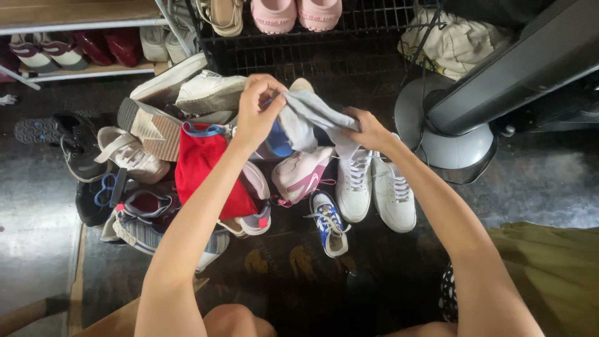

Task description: The person is seen organizing and cleaning shoes and socks from a pile on the floor near a shoe rack.

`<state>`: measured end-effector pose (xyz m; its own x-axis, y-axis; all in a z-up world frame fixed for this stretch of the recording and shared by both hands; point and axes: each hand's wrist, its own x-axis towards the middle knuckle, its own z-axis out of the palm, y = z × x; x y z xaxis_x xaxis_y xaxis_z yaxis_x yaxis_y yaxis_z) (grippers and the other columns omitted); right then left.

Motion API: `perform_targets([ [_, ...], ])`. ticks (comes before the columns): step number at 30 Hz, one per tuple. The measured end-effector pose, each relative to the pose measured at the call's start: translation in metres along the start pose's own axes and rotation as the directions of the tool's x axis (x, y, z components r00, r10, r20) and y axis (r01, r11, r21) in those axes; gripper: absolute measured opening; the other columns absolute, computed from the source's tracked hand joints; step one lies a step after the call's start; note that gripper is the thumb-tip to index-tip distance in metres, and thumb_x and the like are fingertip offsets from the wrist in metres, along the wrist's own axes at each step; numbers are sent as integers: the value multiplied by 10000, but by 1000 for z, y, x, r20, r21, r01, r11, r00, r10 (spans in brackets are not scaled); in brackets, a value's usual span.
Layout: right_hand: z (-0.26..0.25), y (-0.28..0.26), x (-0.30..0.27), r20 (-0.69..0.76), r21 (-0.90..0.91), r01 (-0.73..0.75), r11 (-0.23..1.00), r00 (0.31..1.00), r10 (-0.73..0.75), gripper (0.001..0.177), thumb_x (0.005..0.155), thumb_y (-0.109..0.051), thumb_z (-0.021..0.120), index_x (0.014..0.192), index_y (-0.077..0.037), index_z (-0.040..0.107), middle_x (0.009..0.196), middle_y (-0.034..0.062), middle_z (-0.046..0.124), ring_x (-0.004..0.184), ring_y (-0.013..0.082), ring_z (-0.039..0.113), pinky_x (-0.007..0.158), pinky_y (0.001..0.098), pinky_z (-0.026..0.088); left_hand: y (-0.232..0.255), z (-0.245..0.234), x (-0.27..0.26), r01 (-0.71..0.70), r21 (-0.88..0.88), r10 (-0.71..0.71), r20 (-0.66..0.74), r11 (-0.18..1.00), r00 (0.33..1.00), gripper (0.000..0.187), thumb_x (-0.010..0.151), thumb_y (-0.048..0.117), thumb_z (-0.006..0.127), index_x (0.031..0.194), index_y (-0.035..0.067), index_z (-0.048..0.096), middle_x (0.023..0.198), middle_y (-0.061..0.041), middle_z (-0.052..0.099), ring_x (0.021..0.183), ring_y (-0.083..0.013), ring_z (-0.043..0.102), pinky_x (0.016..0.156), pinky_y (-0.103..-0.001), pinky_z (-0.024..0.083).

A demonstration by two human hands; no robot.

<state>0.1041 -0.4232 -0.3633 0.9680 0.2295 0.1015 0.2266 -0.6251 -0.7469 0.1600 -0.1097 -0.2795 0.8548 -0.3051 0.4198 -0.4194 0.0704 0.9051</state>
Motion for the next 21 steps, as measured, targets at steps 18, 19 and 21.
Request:
perform_targets([
  [18, 20, -85, 12, -167, 287, 122, 950, 983, -76, 774, 826, 71, 765, 1452, -66, 331, 1258, 138, 631, 1174, 238, 657, 981, 371, 549, 9, 18, 0, 76, -189, -81, -19, 979, 997, 114, 948, -51, 674, 1038, 13, 645, 1152, -3, 522, 816, -41, 560, 675, -205, 468],
  [19, 18, -83, 11, -149, 369, 124, 921, 986, -73, 762, 842, 104, 700, 1476, -85, 322, 1193, 140, 623, 1074, 231, 692, 925, 362, 577, 5, 15, 0, 85, -253, -97, -36, 964, 995, 115, 975, -43, 663, 1066, 23, 634, 1088, 5, 564, 848, -30, 573, 719, -197, 481],
  [21, 12, -90, 8, -130, 448, 123, 885, 989, -71, 759, 858, 139, 636, 1499, -104, 312, 1128, 143, 616, 974, 224, 727, 869, 353, 606, 0, 12, 1, 92, -316, -114, -53, 944, 992, 116, 1002, -34, 652, 1093, 32, 624, 1024, 12, 607, 879, -20, 587, 763, -190, 493],
])
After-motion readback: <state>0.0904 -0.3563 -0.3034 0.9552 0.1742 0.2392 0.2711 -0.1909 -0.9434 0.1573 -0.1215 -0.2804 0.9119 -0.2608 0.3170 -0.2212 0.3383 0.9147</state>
